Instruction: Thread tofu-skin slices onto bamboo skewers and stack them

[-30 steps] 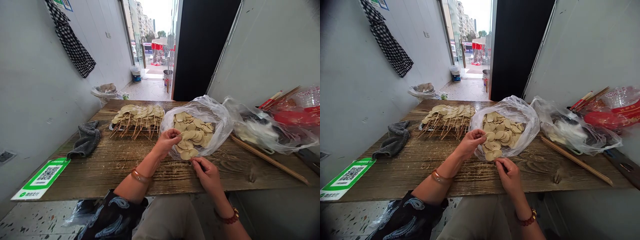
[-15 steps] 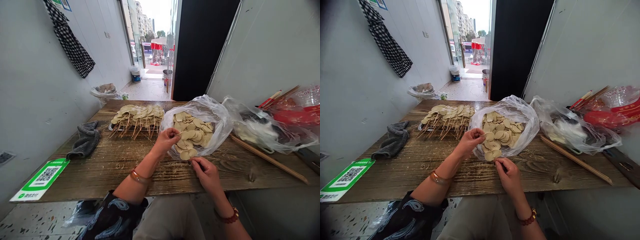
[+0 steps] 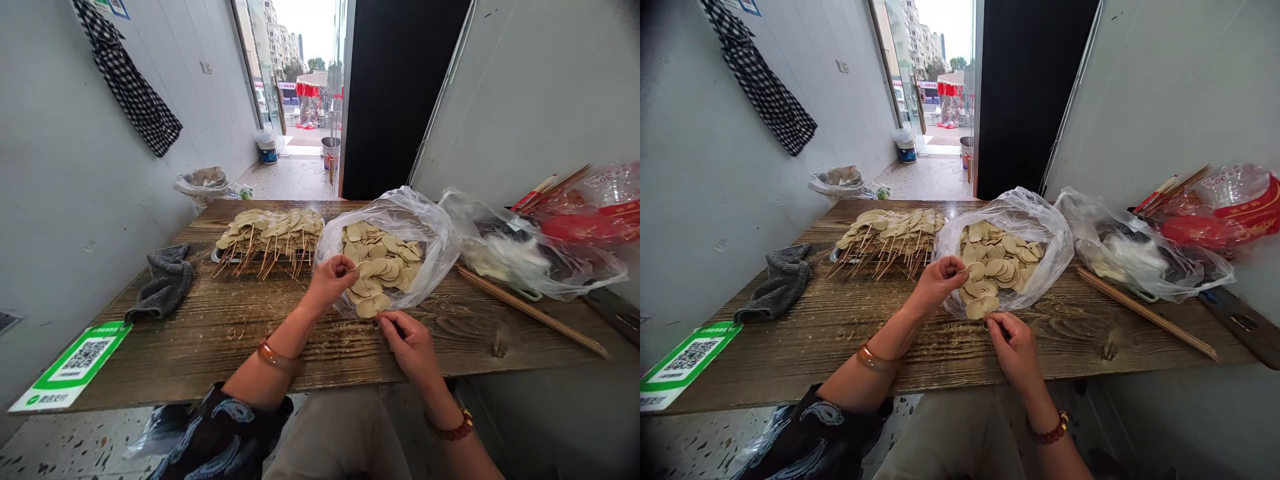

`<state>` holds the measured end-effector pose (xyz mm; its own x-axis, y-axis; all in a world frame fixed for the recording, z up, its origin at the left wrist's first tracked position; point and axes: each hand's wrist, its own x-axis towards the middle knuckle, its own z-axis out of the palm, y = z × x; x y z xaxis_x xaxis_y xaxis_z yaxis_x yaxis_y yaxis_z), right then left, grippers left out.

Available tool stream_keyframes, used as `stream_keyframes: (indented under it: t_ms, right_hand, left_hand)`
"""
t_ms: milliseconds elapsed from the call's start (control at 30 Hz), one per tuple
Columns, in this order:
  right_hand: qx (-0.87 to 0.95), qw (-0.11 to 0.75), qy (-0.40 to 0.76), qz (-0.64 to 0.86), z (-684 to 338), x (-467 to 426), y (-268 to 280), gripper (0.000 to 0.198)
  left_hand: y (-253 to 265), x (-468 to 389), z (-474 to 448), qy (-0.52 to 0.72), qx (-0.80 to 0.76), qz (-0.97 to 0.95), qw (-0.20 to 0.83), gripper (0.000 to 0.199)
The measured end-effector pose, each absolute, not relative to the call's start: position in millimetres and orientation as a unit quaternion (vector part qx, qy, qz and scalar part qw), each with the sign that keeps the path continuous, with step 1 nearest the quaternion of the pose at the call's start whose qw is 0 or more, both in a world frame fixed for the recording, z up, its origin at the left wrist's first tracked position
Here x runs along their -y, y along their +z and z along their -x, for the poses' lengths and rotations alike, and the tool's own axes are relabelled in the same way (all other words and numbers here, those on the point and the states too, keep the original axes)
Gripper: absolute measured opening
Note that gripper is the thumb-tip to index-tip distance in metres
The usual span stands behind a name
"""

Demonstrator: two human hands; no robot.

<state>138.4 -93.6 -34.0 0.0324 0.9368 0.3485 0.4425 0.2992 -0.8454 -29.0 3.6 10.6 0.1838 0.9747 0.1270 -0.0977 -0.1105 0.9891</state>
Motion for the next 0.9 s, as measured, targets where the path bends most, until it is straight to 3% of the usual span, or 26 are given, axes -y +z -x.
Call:
stream_keyframes:
  t_ms: [367,667,900]
  right_hand:
    - [0.616,0.485,0.3,0.544,-138,92,-37,0.026]
    - [0.553,0.517,0.357,0.547,-140,93,-39,0.029]
    - [0.557,0.521,0.37,0.531,-140,93,-39,0.029]
  left_hand:
    - [6,0,22,0.43,-0.379,-0.623,0.533,0.017]
    - [4,8,16,0.409,-0.337,-0.512,0.676,0.04]
    - [6,14,14,0.351,-0.3,-0.484,0.743,0.041]
